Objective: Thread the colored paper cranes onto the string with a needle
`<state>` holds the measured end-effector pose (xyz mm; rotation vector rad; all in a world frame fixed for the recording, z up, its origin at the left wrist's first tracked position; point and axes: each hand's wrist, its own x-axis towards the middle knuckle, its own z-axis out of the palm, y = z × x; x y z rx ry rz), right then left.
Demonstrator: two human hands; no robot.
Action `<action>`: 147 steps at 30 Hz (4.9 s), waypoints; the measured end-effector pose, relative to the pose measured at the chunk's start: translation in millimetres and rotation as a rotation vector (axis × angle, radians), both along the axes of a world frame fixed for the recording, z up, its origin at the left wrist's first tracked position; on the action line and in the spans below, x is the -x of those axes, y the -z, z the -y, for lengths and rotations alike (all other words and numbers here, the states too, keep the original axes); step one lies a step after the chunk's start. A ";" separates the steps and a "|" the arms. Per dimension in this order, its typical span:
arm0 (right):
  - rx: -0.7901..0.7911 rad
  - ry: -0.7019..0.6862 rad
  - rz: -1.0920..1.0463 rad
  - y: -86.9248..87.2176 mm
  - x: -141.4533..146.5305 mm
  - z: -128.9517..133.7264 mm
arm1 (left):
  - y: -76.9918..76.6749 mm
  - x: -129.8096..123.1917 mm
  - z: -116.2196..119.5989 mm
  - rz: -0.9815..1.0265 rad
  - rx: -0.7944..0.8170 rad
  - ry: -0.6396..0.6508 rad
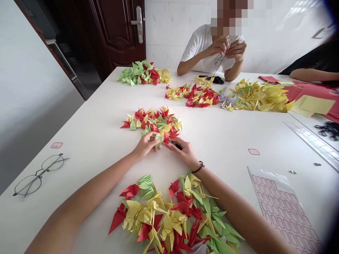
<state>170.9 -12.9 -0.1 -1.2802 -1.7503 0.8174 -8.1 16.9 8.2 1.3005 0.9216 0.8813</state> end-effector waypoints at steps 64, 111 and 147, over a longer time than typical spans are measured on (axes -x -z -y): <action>-0.035 0.009 0.057 -2.7 0.8 1.2 | 0.4 97.9 159.8 -0.299 -0.142 -0.033; -0.045 0.002 0.117 -2.9 0.8 2.3 | -2.5 82.6 168.0 -0.763 -0.420 -0.080; -0.063 -0.012 0.163 -2.5 0.8 3.0 | -25.0 106.6 153.2 0.156 0.454 -0.592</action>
